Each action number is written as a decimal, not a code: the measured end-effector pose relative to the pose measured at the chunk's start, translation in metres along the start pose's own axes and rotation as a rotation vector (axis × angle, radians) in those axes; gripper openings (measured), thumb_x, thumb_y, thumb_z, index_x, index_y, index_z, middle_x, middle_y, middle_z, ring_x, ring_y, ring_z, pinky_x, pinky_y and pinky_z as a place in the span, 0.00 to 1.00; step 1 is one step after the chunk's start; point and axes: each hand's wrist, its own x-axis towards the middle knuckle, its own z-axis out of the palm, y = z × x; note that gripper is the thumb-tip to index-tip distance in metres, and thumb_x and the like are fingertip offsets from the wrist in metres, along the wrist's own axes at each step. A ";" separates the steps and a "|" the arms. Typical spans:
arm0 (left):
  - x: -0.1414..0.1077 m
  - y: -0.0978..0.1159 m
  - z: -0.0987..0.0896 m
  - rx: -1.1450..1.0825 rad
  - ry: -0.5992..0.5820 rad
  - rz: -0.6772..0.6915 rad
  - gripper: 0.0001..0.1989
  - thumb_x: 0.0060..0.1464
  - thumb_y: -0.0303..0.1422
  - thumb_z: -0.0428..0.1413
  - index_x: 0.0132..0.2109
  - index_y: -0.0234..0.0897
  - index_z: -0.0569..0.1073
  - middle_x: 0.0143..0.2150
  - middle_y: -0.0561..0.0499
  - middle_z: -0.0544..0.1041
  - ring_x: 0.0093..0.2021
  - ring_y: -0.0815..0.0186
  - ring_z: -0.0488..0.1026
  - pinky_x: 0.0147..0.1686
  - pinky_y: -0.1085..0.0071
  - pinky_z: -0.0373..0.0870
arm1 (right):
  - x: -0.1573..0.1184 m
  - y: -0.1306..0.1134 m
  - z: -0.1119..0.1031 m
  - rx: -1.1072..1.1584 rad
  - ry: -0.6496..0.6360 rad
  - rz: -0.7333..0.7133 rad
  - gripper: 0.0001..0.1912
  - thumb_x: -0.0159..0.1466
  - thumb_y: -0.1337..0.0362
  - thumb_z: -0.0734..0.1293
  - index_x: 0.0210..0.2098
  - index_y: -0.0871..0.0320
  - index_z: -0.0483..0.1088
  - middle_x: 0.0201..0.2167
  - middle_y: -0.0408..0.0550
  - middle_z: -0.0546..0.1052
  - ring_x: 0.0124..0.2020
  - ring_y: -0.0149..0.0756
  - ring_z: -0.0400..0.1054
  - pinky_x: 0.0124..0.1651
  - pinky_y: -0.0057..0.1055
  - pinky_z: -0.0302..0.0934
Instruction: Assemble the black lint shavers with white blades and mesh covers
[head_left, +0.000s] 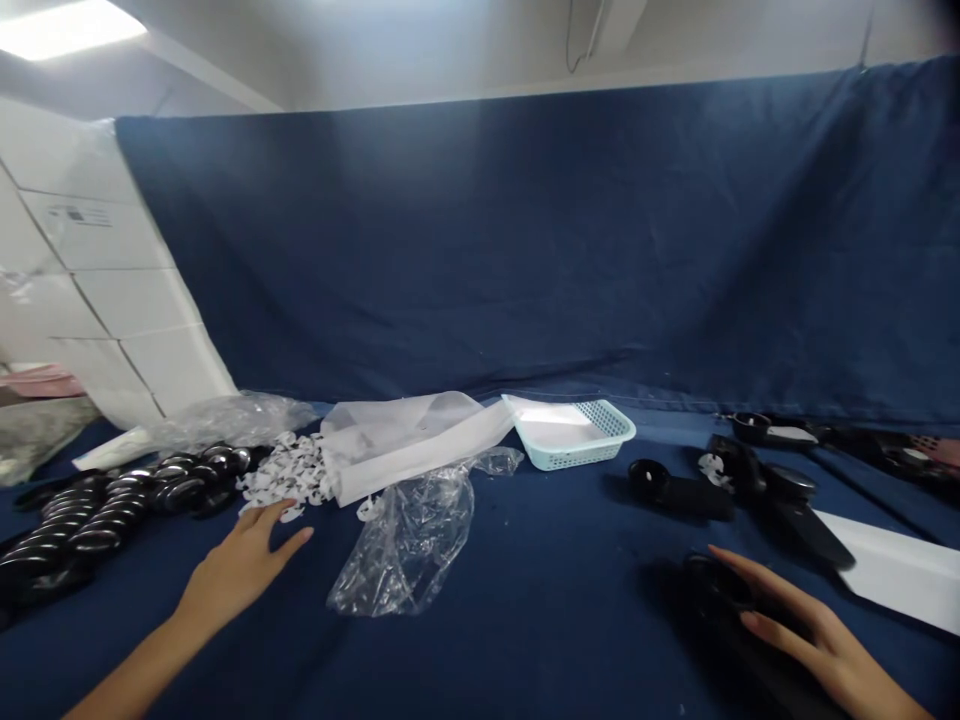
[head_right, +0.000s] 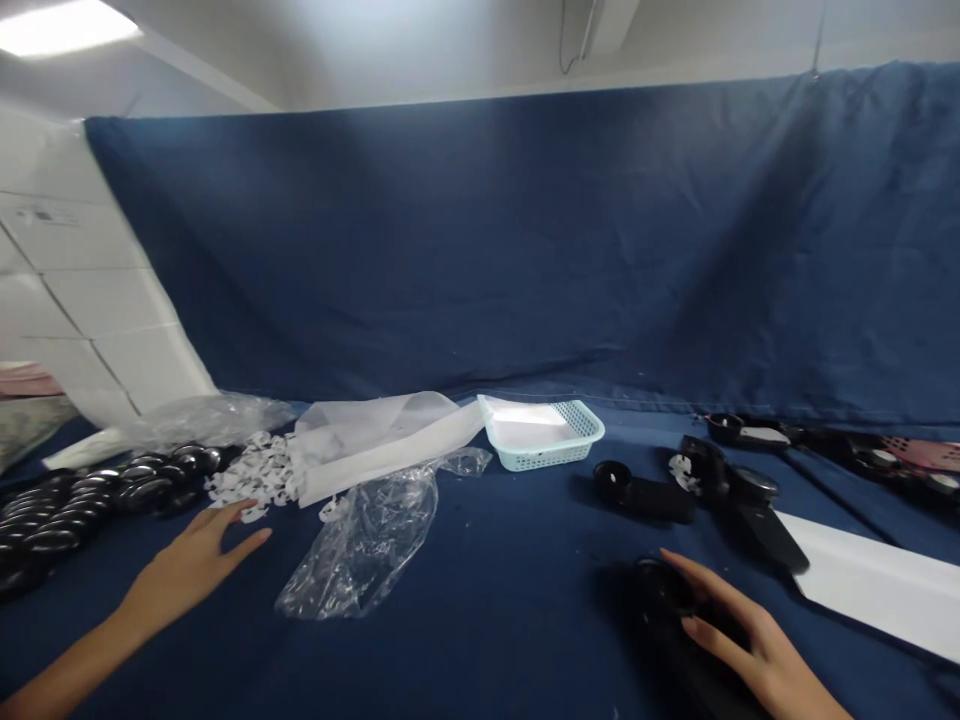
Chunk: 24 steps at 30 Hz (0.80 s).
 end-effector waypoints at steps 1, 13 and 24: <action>0.005 0.000 0.003 0.026 0.008 0.003 0.33 0.56 0.53 0.46 0.64 0.40 0.61 0.64 0.39 0.65 0.52 0.39 0.72 0.50 0.47 0.67 | 0.000 0.004 0.001 0.018 -0.001 0.007 0.33 0.57 0.47 0.69 0.61 0.43 0.66 0.62 0.46 0.68 0.64 0.56 0.58 0.67 0.50 0.52; 0.004 0.007 -0.003 -0.073 0.145 0.088 0.20 0.63 0.40 0.42 0.50 0.35 0.73 0.57 0.39 0.71 0.54 0.39 0.70 0.52 0.50 0.64 | 0.001 0.016 0.004 -0.023 -0.038 0.010 0.33 0.61 0.45 0.66 0.63 0.44 0.62 0.65 0.43 0.65 0.67 0.53 0.55 0.69 0.51 0.45; -0.096 0.103 -0.024 -0.928 -0.039 -0.049 0.28 0.55 0.52 0.55 0.55 0.37 0.70 0.39 0.46 0.77 0.35 0.59 0.75 0.27 0.68 0.74 | -0.004 -0.006 0.006 -0.146 -0.013 -0.138 0.31 0.60 0.45 0.67 0.59 0.50 0.66 0.56 0.49 0.74 0.57 0.51 0.68 0.59 0.42 0.65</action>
